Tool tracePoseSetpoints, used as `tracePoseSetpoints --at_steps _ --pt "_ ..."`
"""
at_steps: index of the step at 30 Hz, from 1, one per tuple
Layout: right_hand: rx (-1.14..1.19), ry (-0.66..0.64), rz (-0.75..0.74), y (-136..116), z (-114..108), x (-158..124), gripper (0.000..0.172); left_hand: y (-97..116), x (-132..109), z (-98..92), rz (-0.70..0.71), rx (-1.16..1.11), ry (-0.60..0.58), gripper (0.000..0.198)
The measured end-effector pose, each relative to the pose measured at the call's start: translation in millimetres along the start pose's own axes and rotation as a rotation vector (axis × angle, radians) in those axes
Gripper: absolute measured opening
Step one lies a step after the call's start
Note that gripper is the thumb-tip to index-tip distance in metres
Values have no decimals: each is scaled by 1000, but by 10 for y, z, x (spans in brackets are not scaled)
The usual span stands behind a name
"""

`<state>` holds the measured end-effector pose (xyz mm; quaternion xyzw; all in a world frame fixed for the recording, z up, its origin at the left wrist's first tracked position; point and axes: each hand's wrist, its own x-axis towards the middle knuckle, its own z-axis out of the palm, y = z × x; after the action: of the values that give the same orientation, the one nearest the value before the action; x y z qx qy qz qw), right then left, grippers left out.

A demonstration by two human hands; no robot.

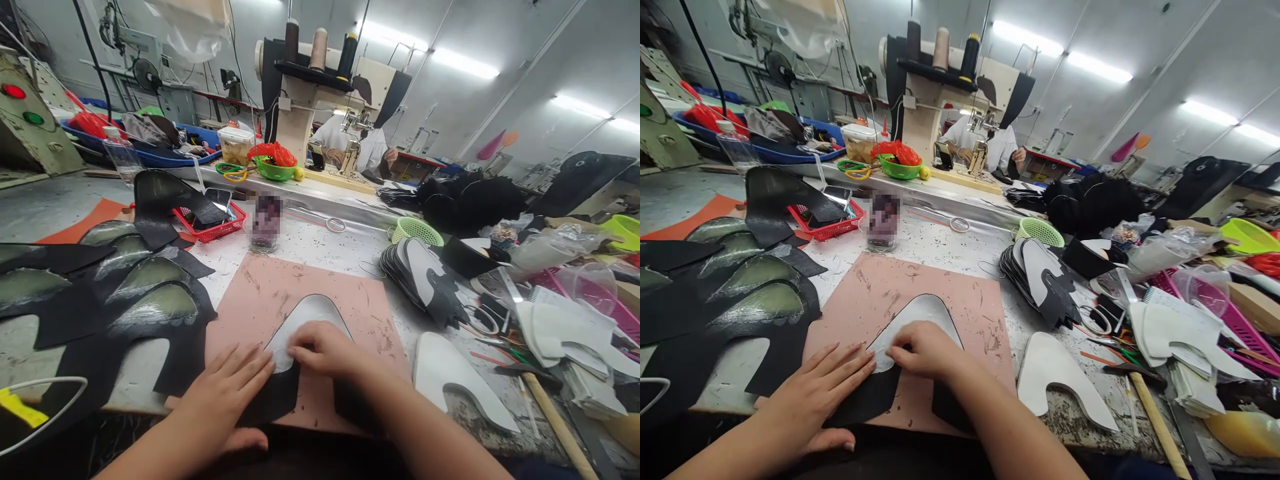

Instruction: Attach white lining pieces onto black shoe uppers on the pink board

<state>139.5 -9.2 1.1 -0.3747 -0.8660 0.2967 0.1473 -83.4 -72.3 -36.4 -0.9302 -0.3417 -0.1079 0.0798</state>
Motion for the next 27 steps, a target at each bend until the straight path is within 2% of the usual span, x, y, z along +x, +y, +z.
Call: tracePoseSetpoints --at_steps 2,4,7,9,14,18,21,24,25,27 --pt "-35 100 -26 -37 181 46 28 83 -49 -4 -21 9 12 86" --pt "-60 107 -48 -65 327 63 39 188 -118 -7 -68 9 68 77" --pt "-48 88 13 -121 403 64 54 334 -212 -11 -157 -29 189 54" --pt "-25 114 71 -182 397 72 58 396 -237 -21 -187 -45 229 49" --pt "12 196 204 -336 420 119 47 422 -170 -80 -189 -31 242 48" --pt "72 204 241 -333 424 150 40 400 -142 -104 -182 -32 256 45" --pt "113 270 241 -305 426 129 39 391 -174 -76 -173 -50 263 43" --pt "42 348 271 -336 474 72 19 400 -220 -19 -216 -69 328 41" --pt "-2 346 309 -356 494 58 18 405 -234 2 -237 -72 353 40" --pt "-83 302 387 -390 513 54 28 411 -257 40 -269 -75 383 39"
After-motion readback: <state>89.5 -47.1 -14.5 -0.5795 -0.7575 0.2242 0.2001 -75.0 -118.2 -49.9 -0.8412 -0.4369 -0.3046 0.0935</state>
